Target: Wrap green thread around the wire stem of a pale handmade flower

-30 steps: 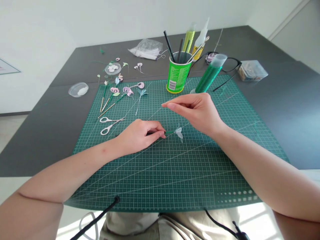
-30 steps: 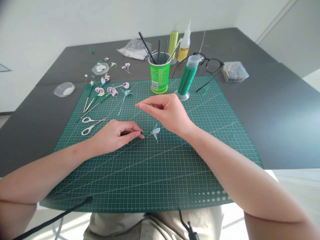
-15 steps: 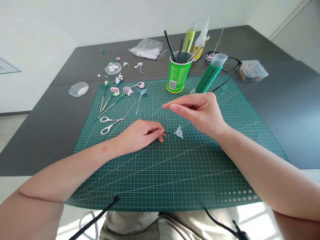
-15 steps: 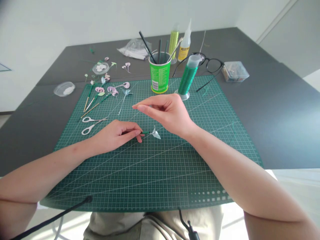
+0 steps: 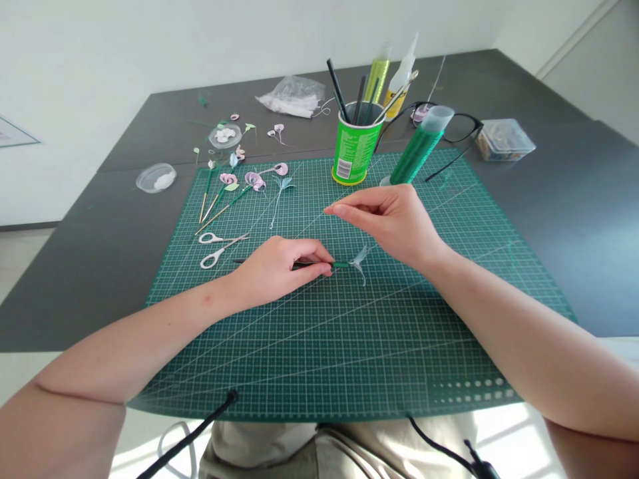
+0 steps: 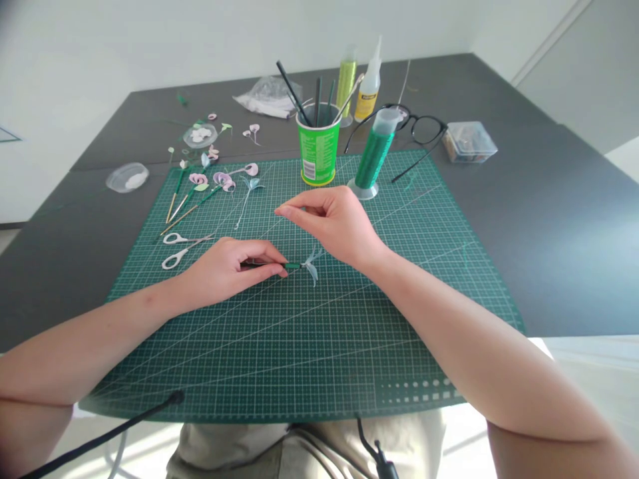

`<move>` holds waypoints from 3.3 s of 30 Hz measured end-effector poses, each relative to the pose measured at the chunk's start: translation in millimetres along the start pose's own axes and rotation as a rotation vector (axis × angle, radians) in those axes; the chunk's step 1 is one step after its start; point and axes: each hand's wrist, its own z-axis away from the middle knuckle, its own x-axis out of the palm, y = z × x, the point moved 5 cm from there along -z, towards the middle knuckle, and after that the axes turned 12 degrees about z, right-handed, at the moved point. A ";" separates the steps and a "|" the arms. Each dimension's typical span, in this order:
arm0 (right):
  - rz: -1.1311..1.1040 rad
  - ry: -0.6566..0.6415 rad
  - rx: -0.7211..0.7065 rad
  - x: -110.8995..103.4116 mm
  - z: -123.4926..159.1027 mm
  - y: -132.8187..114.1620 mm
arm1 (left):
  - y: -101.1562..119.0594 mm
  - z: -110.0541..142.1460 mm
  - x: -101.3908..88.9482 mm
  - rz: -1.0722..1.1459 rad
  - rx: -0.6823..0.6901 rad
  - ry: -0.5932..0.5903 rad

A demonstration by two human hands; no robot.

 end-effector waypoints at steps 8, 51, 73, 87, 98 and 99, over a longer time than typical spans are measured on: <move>-0.007 -0.024 0.019 2.7 -1.2 1.6 | 7.3 2.0 -1.1 -0.074 0.069 0.056; 0.122 -0.229 0.107 13.4 -4.4 15.4 | 18.6 6.2 -3.4 -0.201 0.195 0.184; -0.006 -0.756 0.050 24.2 2.6 19.1 | -0.4 1.2 -25.4 -0.008 -0.021 0.397; -0.372 -0.901 -0.145 3.7 10.6 -12.2 | -9.4 -4.8 -17.7 -0.104 -0.073 0.201; -0.536 -0.374 -0.045 7.9 -0.4 -5.1 | 4.0 1.2 0.6 -0.173 0.040 0.027; -0.527 -0.337 -0.022 8.7 -1.4 -2.8 | 5.1 1.9 1.2 -0.191 0.061 0.021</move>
